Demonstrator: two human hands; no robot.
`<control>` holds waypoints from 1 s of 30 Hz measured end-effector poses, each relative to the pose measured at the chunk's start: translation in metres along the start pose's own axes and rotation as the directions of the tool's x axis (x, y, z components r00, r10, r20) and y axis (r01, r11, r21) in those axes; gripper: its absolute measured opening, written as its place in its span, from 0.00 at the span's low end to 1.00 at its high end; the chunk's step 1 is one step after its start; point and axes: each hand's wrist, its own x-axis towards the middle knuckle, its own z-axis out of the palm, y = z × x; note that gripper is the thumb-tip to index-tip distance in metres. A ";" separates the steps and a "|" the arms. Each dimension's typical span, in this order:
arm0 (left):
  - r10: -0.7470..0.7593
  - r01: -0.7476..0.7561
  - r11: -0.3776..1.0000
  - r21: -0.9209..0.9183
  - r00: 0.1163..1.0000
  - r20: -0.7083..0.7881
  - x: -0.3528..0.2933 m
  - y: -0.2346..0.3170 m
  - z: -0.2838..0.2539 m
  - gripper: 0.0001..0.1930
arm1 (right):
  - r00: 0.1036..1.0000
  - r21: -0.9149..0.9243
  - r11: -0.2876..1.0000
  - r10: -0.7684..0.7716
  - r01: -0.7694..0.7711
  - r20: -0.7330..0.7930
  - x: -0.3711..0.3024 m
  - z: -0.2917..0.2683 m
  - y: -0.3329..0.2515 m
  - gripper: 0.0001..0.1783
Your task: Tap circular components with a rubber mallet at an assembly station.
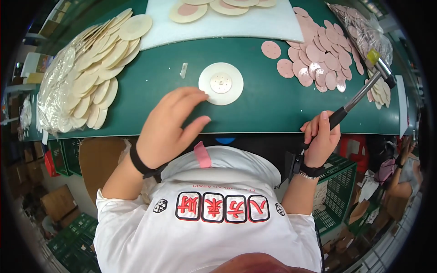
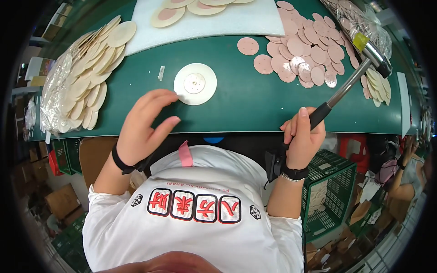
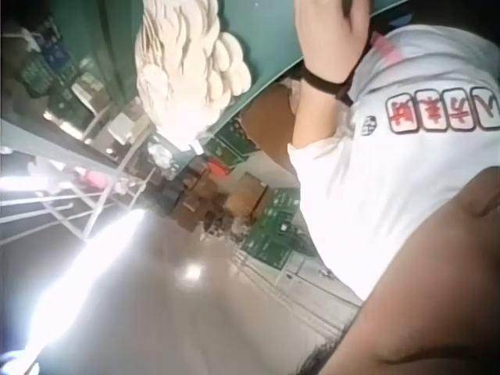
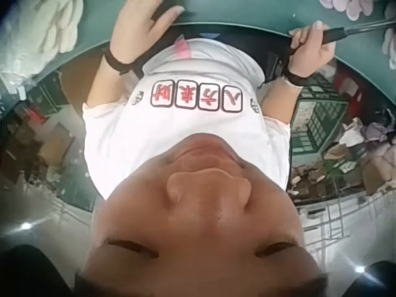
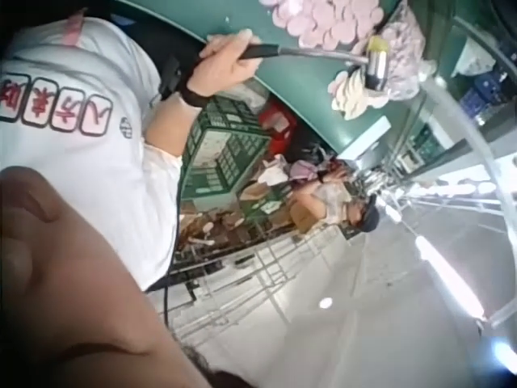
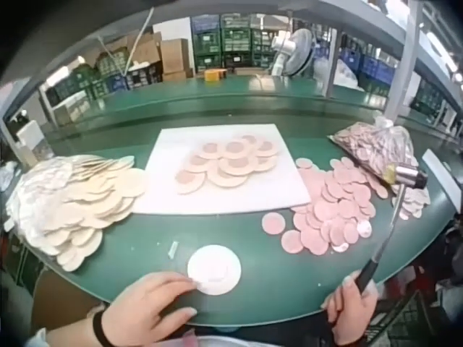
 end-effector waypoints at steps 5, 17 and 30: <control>0.167 -0.127 0.894 0.429 0.984 -0.056 0.006 0.002 0.026 0.32 | 1.000 -0.001 1.000 -0.001 0.001 0.023 -0.014 0.011 -0.011 0.09; 0.194 -0.154 0.868 0.472 0.980 -0.036 0.006 -0.012 0.043 0.41 | 0.838 -0.752 0.614 0.260 0.240 0.480 -0.069 0.012 -0.051 0.15; 0.179 -0.148 0.888 0.435 0.983 -0.031 0.003 -0.019 0.043 0.43 | 0.832 -0.790 0.528 0.250 0.313 0.496 -0.075 0.025 -0.054 0.16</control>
